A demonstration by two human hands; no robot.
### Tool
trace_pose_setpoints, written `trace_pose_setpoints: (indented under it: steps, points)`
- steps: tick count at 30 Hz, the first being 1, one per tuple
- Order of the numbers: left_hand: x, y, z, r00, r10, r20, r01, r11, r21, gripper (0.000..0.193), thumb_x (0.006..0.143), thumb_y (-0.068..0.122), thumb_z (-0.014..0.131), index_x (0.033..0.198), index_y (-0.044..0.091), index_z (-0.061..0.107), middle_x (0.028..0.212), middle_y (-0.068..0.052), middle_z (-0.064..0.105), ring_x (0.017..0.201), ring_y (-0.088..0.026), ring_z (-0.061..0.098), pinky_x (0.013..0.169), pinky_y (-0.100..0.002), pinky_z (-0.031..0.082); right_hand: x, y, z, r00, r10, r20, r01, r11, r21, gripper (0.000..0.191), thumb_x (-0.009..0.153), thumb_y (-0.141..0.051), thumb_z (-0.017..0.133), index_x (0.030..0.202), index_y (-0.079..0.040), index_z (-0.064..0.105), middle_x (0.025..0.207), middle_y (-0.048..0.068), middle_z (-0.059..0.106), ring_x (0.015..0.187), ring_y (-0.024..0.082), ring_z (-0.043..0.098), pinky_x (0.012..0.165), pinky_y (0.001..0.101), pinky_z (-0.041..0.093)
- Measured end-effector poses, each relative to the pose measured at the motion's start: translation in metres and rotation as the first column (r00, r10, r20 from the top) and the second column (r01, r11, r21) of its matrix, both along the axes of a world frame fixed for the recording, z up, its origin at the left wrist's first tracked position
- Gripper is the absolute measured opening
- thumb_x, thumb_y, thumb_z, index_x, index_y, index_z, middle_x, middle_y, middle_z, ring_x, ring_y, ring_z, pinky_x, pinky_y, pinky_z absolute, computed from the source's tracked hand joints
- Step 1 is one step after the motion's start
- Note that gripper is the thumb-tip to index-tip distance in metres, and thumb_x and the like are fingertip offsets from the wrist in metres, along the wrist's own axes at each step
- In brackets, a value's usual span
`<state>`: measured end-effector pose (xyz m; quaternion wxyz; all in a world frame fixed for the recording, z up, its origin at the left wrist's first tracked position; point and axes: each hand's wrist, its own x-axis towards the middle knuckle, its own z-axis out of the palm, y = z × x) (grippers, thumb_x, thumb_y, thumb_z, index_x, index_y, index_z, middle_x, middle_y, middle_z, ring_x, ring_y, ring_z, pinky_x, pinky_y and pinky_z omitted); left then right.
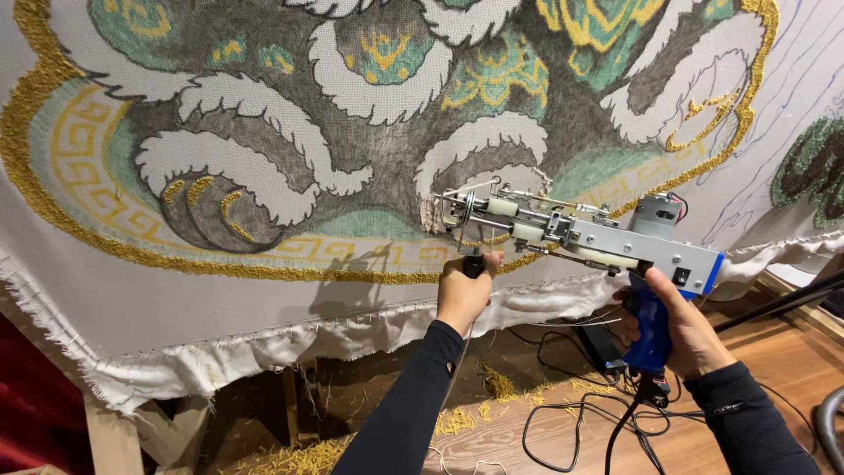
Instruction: The person operates a tufting machine to create a rug, feeding yarn through the needle and applying it to a stretched canvas following a design.
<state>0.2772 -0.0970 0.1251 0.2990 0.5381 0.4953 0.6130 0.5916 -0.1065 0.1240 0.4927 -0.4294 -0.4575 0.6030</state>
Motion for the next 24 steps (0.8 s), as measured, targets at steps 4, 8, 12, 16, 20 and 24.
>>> trace_pose_setpoints:
  steps: [4,8,12,16,20,24]
  points:
    - [0.01,-0.002,0.0,0.997,-0.068,0.049,0.072,0.994,-0.087,0.032,0.092,0.04,0.069,0.105,0.014,0.083,0.066,-0.002,0.071,0.048,-0.012,0.06,0.045,-0.031,0.049,0.012,-0.002,-0.002,0.998,-0.06,0.016,0.06,0.998,0.02,0.057,0.091,-0.06,0.062,0.1,-0.004,0.065,0.066,0.008,0.058,0.056,0.02,0.057,0.054,0.0356,0.047]
    - [0.014,-0.004,0.0,0.997,-0.072,0.003,0.071,0.977,-0.202,0.054,0.096,0.048,0.073,0.081,-0.003,0.069,0.055,-0.002,0.059,0.047,-0.01,0.062,0.046,-0.03,0.048,0.015,-0.013,0.0,0.994,-0.106,0.022,0.104,0.992,0.064,0.048,0.095,-0.053,0.065,0.102,-0.006,0.063,0.07,0.008,0.059,0.058,0.02,0.057,0.053,0.036,0.047]
    - [0.007,-0.004,-0.007,0.975,-0.173,0.138,0.187,0.978,-0.096,0.033,0.087,0.039,0.075,0.078,0.008,0.066,0.057,0.005,0.056,0.045,-0.008,0.055,0.042,-0.029,0.049,0.006,-0.027,0.003,0.995,-0.067,0.077,0.047,0.97,0.237,0.035,0.093,-0.038,0.066,0.106,-0.006,0.065,0.074,0.009,0.062,0.06,0.019,0.06,0.054,0.0344,0.05]
    - [-0.009,-0.005,-0.021,0.972,-0.168,0.166,0.191,0.973,-0.129,0.042,0.087,0.038,0.079,0.07,0.006,0.059,0.058,0.004,0.053,0.045,-0.006,0.053,0.042,-0.027,0.051,-0.01,-0.042,-0.002,0.976,-0.099,0.193,0.06,0.978,0.198,0.027,0.089,-0.026,0.068,0.1,-0.002,0.064,0.076,0.01,0.065,0.063,0.021,0.064,0.055,0.0363,0.052]
    - [-0.024,-0.007,-0.041,0.979,-0.153,0.132,0.168,0.979,-0.115,0.048,0.087,0.037,0.084,0.077,-0.003,0.061,0.058,0.0,0.055,0.046,-0.008,0.054,0.043,-0.028,0.054,-0.03,-0.06,-0.019,0.982,-0.04,0.185,-0.003,0.974,0.228,0.025,0.091,-0.02,0.072,0.092,0.004,0.063,0.07,0.011,0.061,0.057,0.022,0.059,0.052,0.0365,0.05]
    - [-0.03,-0.004,-0.056,0.985,-0.137,0.105,0.157,0.966,-0.206,0.055,0.082,0.041,0.083,0.119,0.003,0.069,0.066,0.003,0.062,0.048,-0.007,0.057,0.043,-0.027,0.052,-0.045,-0.073,-0.03,0.988,-0.068,0.141,0.043,0.984,0.17,0.022,0.089,-0.016,0.071,0.091,0.004,0.061,0.067,0.01,0.057,0.055,0.021,0.056,0.05,0.0378,0.051]
